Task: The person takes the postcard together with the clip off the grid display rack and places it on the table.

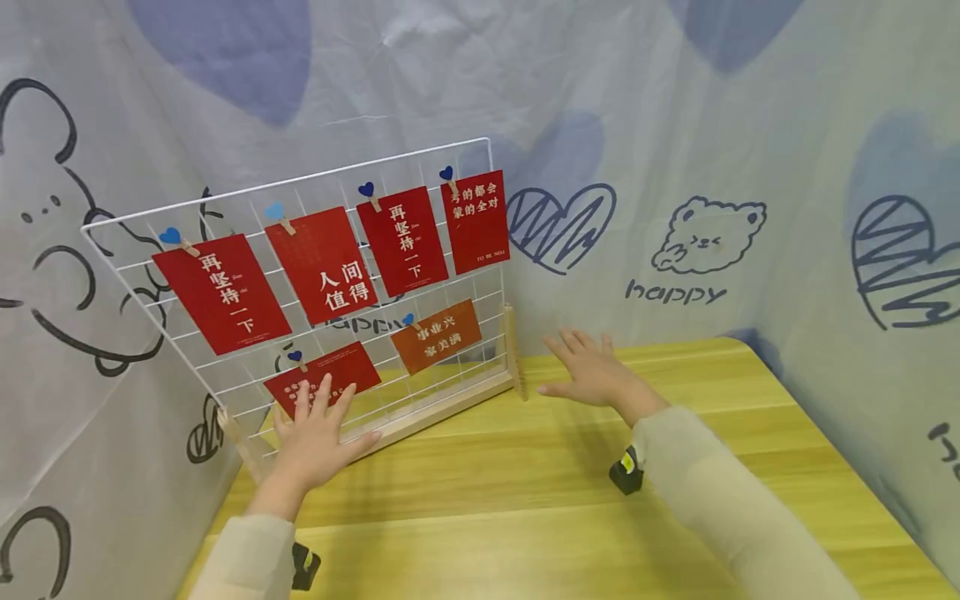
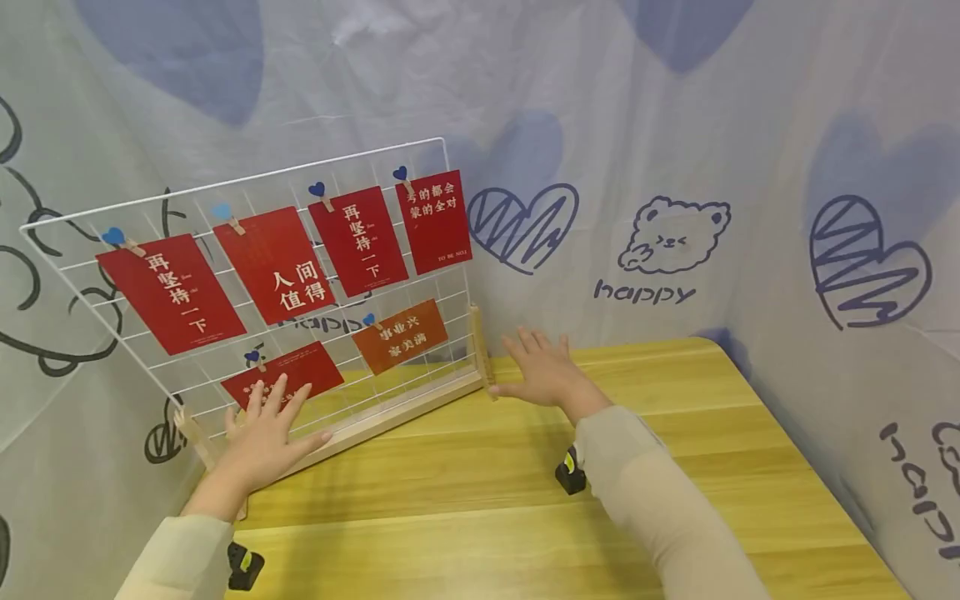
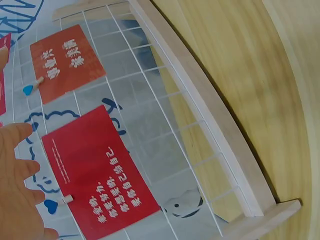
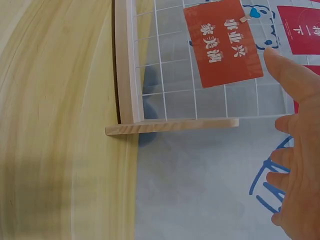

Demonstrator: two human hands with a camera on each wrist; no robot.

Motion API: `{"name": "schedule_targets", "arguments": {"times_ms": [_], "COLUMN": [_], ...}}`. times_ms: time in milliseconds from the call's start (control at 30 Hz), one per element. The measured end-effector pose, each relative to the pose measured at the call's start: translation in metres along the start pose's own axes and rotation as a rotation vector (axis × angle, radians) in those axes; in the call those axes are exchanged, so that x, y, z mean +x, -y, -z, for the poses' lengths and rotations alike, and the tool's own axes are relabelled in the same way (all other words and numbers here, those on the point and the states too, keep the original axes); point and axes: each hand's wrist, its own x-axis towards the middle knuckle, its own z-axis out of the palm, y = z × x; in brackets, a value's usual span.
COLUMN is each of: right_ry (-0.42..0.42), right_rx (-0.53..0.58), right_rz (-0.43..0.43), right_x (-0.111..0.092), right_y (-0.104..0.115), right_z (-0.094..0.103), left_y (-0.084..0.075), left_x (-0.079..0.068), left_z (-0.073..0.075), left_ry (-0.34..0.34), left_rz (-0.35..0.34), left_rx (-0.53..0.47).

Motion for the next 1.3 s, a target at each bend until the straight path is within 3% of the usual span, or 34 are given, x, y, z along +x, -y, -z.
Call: {"name": "schedule_targets", "arguments": {"times_ms": [300, 633, 1033, 1300], "right_ry": [0.011, 0.041, 0.017, 0.016], "right_rx": [0.007, 0.055, 0.149, 0.163], "right_rz": [0.004, 0.002, 0.011, 0.014], "right_x": [0.022, 0.031, 0.041, 0.051], "right_y": [0.002, 0.004, -0.001, -0.001], "right_z": [0.0, -0.006, -0.014, -0.021], "left_y": [0.017, 0.033, 0.053, 0.069], "left_x": [-0.006, -0.02, -0.03, -0.034], "left_z": [0.006, -0.002, -0.005, -0.002], "left_ry": [-0.006, 0.037, 0.055, 0.002], "left_rz": [0.059, 0.128, 0.206, 0.27], "left_rx": [-0.002, -0.033, -0.113, -0.179]}}
